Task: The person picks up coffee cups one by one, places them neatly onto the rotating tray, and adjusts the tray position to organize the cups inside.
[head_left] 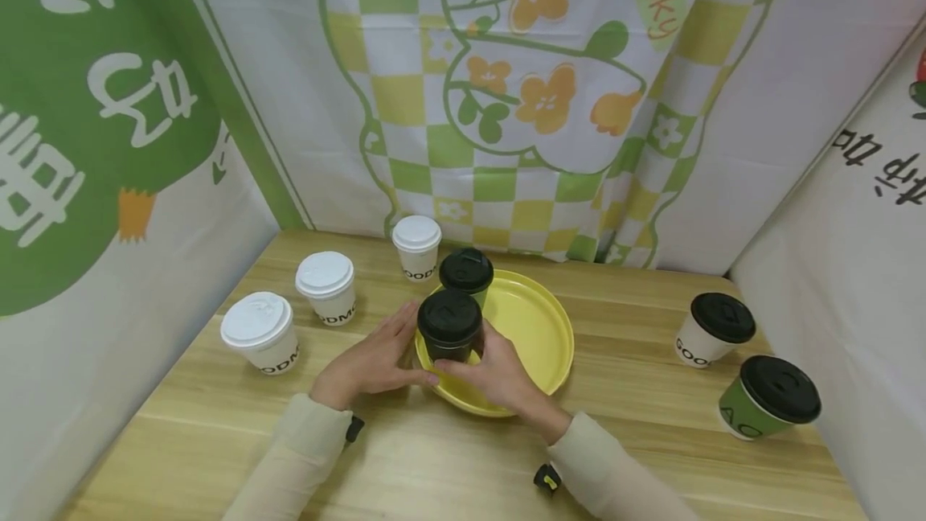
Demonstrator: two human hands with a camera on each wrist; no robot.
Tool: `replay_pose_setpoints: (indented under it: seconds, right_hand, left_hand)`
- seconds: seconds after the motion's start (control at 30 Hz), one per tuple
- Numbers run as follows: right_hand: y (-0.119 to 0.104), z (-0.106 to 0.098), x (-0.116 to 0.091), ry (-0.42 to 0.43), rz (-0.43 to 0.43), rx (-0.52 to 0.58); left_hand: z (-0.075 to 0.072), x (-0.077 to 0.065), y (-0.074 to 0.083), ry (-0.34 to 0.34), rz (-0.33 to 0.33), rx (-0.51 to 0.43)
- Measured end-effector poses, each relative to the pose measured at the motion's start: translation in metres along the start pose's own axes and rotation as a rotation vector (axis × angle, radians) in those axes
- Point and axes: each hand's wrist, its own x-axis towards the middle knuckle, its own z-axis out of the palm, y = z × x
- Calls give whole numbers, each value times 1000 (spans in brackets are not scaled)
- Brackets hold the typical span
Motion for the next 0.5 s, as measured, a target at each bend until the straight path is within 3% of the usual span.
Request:
replay_pose_setpoints:
  seconds: [0.2, 0.5]
  right_hand:
    - [6, 6, 3, 18, -2, 11]
    - [13, 14, 7, 48, 18, -19]
  left_hand:
    - [0, 1, 0, 20, 40, 4]
    - [0, -1, 3, -13, -18, 4]
